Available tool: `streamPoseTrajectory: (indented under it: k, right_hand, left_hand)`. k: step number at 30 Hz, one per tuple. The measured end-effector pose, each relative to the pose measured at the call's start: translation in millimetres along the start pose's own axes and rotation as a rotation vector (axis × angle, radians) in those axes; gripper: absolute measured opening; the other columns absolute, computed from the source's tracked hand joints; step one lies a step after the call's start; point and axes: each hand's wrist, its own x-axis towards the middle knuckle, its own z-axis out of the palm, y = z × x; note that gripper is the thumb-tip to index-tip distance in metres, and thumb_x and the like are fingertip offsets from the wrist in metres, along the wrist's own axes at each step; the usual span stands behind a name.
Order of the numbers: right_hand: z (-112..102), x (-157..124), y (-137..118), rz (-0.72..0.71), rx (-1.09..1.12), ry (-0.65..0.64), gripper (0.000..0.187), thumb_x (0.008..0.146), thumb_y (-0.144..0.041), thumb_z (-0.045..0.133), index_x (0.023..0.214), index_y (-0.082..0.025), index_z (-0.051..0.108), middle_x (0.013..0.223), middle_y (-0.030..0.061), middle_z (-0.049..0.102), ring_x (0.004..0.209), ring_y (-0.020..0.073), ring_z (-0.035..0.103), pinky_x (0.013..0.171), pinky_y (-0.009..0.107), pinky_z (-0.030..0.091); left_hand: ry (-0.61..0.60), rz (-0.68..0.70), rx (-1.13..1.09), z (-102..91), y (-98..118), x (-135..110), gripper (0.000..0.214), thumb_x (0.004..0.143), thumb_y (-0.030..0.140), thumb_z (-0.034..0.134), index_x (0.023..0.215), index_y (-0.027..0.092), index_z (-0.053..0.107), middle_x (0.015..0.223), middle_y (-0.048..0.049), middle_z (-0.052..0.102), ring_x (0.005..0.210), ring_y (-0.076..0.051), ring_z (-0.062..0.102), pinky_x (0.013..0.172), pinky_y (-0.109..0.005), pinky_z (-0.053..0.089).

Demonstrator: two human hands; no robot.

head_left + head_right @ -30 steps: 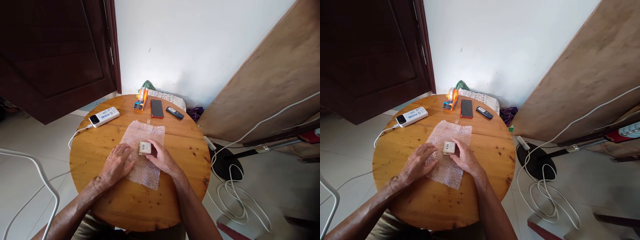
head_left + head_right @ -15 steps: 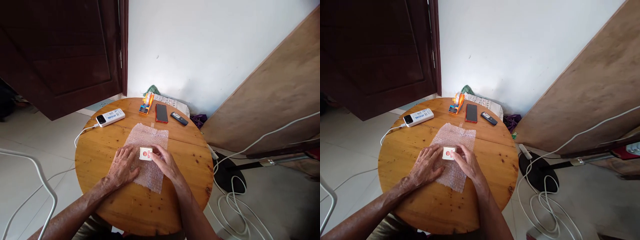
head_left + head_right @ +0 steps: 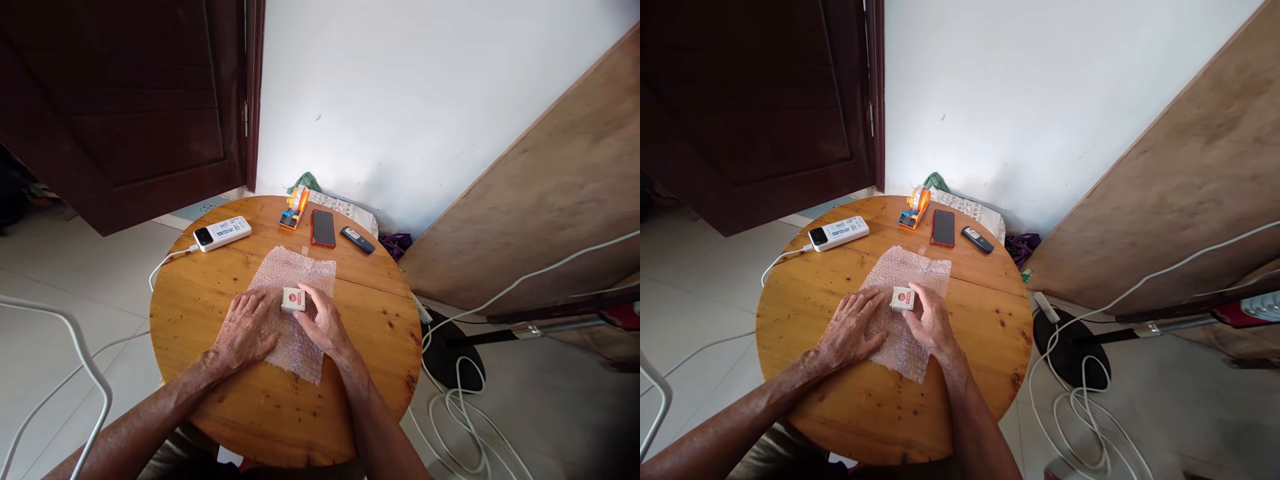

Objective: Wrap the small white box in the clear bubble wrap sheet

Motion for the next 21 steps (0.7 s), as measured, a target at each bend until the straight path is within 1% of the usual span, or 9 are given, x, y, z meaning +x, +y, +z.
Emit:
streamPoseTrajectory:
  k: [3,6,8,10,12,15,21]
  right_hand:
    - [-1,0,-1,0.049,0.046,0.123,0.044,0.079,-0.027,0.065,0.122,-0.024,0.058,0.118,0.0080,0.067,0.108,0.0257,0.061,0.098,0.042,0.047]
    - [-4,0,-4,0.079,0.089,0.221,0.044,0.082,-0.033,0.065,0.124,-0.024,0.056,0.115,0.0078,0.068,0.102,0.0240,0.063,0.092,0.039,0.050]
    - [-2,0,-3,0.065,0.060,0.185,0.044,0.080,-0.030,0.066,0.122,-0.024,0.057,0.115,0.0081,0.068,0.102,0.0246,0.063,0.091,0.040,0.050]
    - [2,1,-2,0.028,-0.020,0.088,0.046,0.075,-0.024,0.069,0.120,-0.023,0.059,0.116,0.0087,0.068,0.106,0.0265,0.062,0.094,0.043,0.047]
    - [6,2,1,0.006,-0.097,0.013,0.051,0.071,-0.018,0.070,0.121,-0.023,0.058,0.118,0.0089,0.067,0.109,0.0277,0.060,0.097,0.045,0.045]
    - [10,2,4,0.006,-0.136,0.006,0.056,0.072,-0.017,0.069,0.125,-0.024,0.055,0.120,0.0085,0.066,0.111,0.0275,0.059,0.097,0.045,0.043]
    - [13,1,4,-0.001,-0.166,0.020,0.051,0.072,-0.020,0.073,0.120,-0.025,0.057,0.117,0.0079,0.068,0.106,0.0284,0.060,0.094,0.045,0.044]
  left_hand:
    - [0.009,-0.021,0.005,0.0,1,0,0.064,0.074,0.032,0.065,0.134,0.016,0.048,0.134,-0.0160,0.054,0.125,-0.034,0.047,0.107,-0.052,0.036]
    - [0.005,-0.025,0.009,-0.7,3,1,0.064,0.074,0.034,0.065,0.133,0.015,0.049,0.134,-0.0163,0.055,0.125,-0.034,0.047,0.108,-0.052,0.036]
    - [0.001,-0.030,0.005,-1.3,4,2,0.066,0.073,0.035,0.066,0.133,0.014,0.048,0.134,-0.0163,0.055,0.125,-0.034,0.047,0.108,-0.051,0.036]
    - [0.002,-0.039,0.003,-1.8,4,2,0.068,0.072,0.035,0.067,0.134,0.015,0.048,0.133,-0.0160,0.055,0.125,-0.034,0.048,0.108,-0.052,0.036]
    - [0.005,-0.044,0.003,-1.8,4,2,0.070,0.071,0.034,0.067,0.135,0.015,0.047,0.133,-0.0162,0.055,0.125,-0.034,0.048,0.108,-0.052,0.036]
    - [0.001,-0.034,0.004,-0.8,3,2,0.071,0.071,0.033,0.067,0.137,0.015,0.046,0.134,-0.0162,0.054,0.126,-0.034,0.047,0.109,-0.052,0.035]
    - [0.001,-0.025,0.034,0.8,4,0,0.071,0.072,0.034,0.065,0.138,0.015,0.045,0.137,-0.0166,0.053,0.127,-0.034,0.046,0.109,-0.052,0.035]
